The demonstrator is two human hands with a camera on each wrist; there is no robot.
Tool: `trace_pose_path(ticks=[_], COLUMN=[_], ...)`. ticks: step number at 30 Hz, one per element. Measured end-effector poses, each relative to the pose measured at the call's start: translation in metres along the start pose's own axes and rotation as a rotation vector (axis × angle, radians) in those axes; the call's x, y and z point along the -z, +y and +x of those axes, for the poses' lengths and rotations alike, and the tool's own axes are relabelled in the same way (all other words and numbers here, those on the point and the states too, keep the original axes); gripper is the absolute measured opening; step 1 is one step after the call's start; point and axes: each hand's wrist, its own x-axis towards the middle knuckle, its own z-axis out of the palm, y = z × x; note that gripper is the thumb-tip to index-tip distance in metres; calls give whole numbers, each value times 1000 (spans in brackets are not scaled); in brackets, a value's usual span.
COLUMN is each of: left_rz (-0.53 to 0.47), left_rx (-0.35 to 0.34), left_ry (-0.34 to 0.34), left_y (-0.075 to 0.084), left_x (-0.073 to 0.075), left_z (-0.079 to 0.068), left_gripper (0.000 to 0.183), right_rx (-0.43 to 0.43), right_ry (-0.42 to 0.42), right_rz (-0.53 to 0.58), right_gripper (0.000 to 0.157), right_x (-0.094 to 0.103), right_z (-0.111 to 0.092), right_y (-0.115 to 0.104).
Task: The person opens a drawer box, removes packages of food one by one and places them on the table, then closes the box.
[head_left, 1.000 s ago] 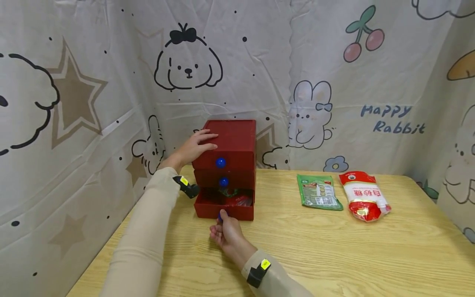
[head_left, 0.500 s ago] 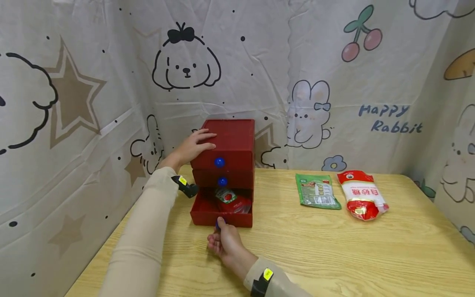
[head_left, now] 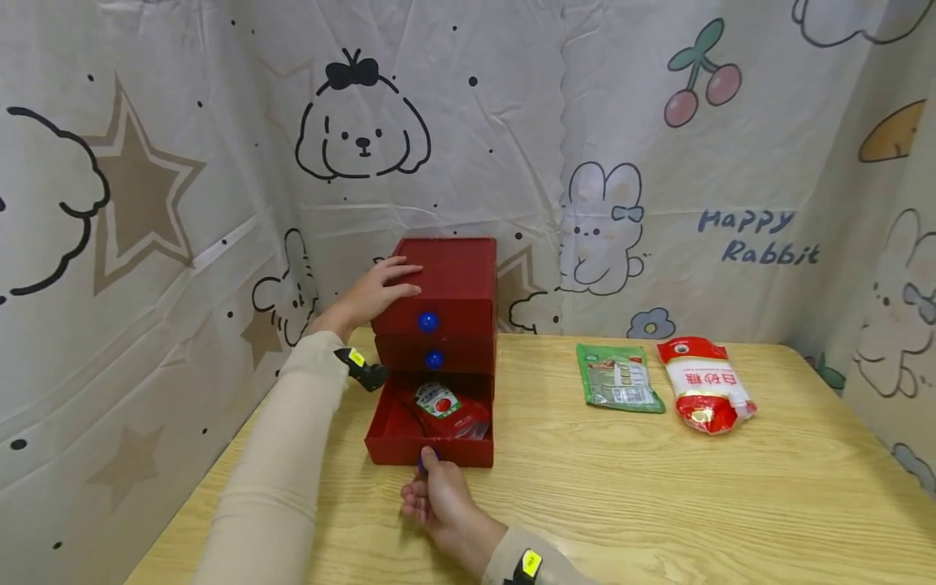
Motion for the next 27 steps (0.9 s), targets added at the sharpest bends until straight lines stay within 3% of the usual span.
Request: trace_pose_path(ticks=[14, 27], left_rz=[2, 24], left_rx=[-1, -21], left_ry=[6, 0], left_y=[0, -2], left_x=[0, 1], left_z=[-1, -2], left_gripper=[57, 57], right_rx=[-16, -146], right_ry=[9, -51], right_rz=[-2, 49], right_gripper=[33, 38], right_x=[-4, 2], right_z=[-15, -26], right_y=[4, -1])
